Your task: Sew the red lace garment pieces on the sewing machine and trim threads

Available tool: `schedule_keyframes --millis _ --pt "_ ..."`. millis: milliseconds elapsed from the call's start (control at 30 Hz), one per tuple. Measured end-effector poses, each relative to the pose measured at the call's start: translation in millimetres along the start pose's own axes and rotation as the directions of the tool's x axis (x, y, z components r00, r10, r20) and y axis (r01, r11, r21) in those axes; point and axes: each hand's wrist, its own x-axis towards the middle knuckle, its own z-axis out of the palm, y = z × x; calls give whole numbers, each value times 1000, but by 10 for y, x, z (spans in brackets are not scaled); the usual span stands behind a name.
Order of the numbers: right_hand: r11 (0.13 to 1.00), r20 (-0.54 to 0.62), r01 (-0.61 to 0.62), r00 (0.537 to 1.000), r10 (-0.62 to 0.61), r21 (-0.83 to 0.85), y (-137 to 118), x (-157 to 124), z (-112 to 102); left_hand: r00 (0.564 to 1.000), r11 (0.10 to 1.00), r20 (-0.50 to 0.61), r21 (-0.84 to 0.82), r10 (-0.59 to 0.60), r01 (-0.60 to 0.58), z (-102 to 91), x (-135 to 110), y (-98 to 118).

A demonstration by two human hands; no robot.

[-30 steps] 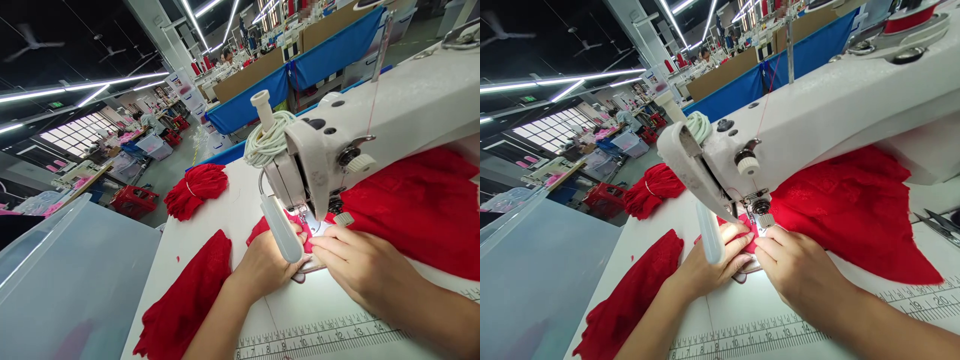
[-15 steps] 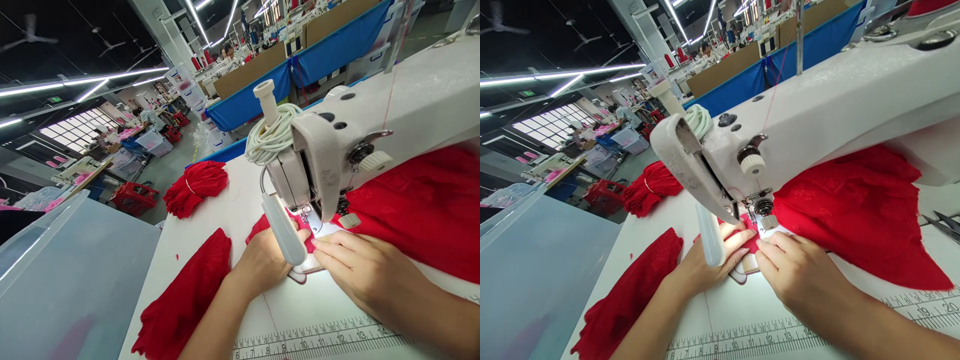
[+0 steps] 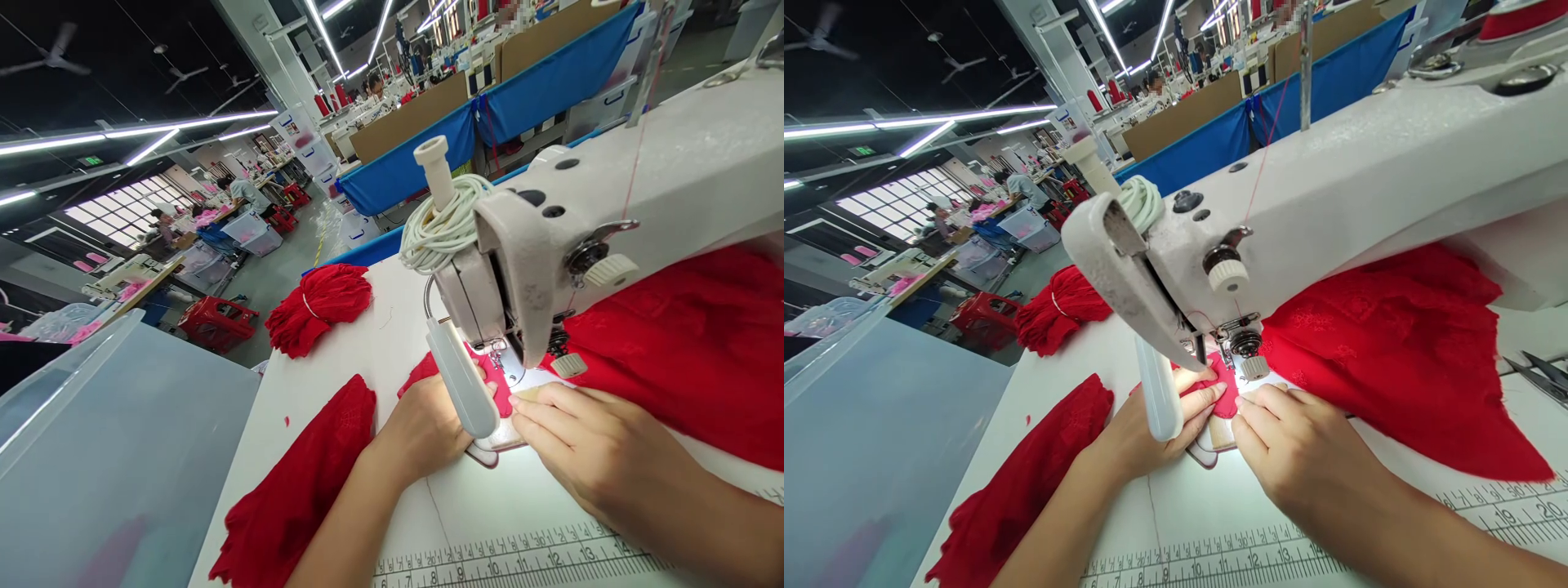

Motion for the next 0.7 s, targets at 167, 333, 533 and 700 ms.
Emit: schedule_keyframes --millis 167,333,533,700 --pt "1000 14 19 1000 -19 -22 -16 -12 26 1000 1000 -2 -20 11 -11 13 8 -10" --pt "1000 -21 -16 1000 15 -21 -42 -85 117 996 1000 84 -9 -1 2 -11 21 -3" --pt "999 -46 -25 999 26 20 -52 -103 135 997 1000 68 2 -22 22 -50 4 -8" --pt "998 -58 -26 998 29 54 -44 -80 136 999 1000 37 -30 6 -5 -53 15 -11"
